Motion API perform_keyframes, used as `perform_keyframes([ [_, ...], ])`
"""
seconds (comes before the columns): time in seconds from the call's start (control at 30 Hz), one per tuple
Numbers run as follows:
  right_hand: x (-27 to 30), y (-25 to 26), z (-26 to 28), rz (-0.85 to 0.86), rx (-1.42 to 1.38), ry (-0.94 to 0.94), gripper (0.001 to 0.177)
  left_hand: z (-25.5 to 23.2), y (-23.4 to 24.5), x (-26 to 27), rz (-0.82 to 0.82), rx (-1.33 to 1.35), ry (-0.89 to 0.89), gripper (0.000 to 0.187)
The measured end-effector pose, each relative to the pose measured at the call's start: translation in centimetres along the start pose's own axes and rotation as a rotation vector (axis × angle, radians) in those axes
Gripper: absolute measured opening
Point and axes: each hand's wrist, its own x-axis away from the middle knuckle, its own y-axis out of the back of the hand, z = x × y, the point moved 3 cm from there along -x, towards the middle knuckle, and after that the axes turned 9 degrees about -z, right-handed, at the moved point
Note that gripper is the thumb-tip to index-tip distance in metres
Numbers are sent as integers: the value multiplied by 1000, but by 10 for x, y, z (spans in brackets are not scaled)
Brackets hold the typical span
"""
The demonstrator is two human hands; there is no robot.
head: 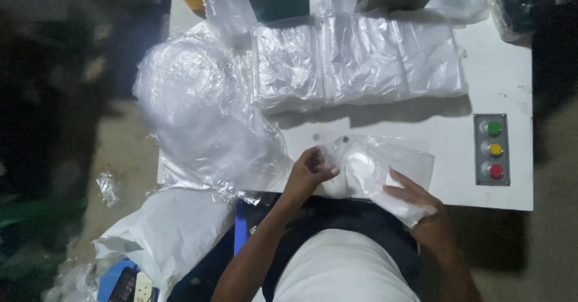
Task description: Folding and taping plastic bags at a packaging station
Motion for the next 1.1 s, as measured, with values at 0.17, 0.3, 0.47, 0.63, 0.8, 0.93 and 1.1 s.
perform_keyframes([
  [0.17, -14, 20, 23, -164, -232, -58, 43, -19, 18, -24, -63, -82, 24, 22],
  [0.3, -5, 32, 4, -435, -467, -503, 44, -2, 27, -28, -15, 140, 65, 16],
  [0.47, 4, -82, -133, -111, -1370, -359, 38, 45, 10, -22, -110, 138, -208, 16],
  [0.63, -29, -76, -97, -211, -1313, -666, 48, 36, -1, -4, -190, -184, -607, 12],
  [0.8, -49, -40, -55, -74, -1015, -558, 43, 14, -8, -6, -195, -339, -867, 43],
  [0.93, -50, -36, 12, -16, -113, 60, 31, 8, -19, -3, -160, -595, -1013, 60],
  [1.1, -33, -75, -59, -269, -1333, -1081, 17, 67, -49, 17, -209, -326, -1170, 46],
])
